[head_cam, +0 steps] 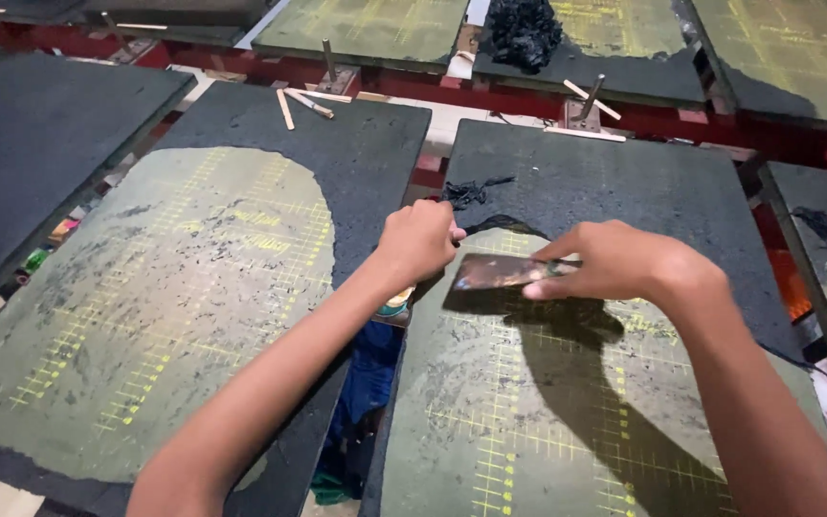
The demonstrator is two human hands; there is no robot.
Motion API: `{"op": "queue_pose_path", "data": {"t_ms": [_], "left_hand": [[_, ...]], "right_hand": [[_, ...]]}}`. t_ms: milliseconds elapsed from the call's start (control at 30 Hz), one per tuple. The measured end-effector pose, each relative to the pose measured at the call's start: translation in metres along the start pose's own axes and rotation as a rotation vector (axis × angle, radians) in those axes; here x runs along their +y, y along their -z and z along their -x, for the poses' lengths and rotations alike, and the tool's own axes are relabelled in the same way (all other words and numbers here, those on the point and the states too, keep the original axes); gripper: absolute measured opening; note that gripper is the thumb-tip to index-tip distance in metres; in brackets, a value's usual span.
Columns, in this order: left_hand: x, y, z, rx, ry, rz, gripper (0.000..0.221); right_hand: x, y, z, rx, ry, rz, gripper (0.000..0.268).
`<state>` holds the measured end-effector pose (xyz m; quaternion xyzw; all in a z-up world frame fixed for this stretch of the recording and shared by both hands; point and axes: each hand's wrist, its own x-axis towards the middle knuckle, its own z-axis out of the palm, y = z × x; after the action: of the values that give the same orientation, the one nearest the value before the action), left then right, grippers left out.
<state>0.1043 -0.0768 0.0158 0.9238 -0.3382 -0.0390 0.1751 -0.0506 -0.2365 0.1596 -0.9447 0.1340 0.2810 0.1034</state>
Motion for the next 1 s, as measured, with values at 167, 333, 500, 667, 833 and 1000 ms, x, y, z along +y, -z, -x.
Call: {"op": "queue_pose_path", "data": {"t_ms": [167, 333, 500, 667, 833, 1000], "left_hand": [[-0.013, -0.007, -0.007, 0.038, -0.027, 0.040, 0.029], [-0.002, 0.014, 0.005, -0.001, -0.008, 0.126, 0.027], [0.004, 0.026, 0.013, -0.009, -0.001, 0.154, 0.027], [-0.005, 0.012, 0.008, 0.000, -0.021, 0.166, 0.025], [-0.005, 0.015, 0.006, 0.001, -0.026, 0.161, 0.026], [-0.004, 0.017, 0.008, -0.006, -0.022, 0.175, 0.031]], "right_hand": [[-0.004, -0.017, -0.015, 0.106, 0.127, -0.038, 0.059], [-0.009, -0.014, -0.007, 0.130, 0.102, -0.027, 0.061], [0.003, -0.012, -0.014, 0.154, 0.061, -0.039, 0.059], [0.015, -0.004, -0.006, 0.204, -0.015, -0.023, 0.055], [-0.005, -0.002, 0.007, 0.181, -0.047, 0.012, 0.055], [-0.011, -0.013, -0.005, 0.142, 0.051, -0.024, 0.060]]}}
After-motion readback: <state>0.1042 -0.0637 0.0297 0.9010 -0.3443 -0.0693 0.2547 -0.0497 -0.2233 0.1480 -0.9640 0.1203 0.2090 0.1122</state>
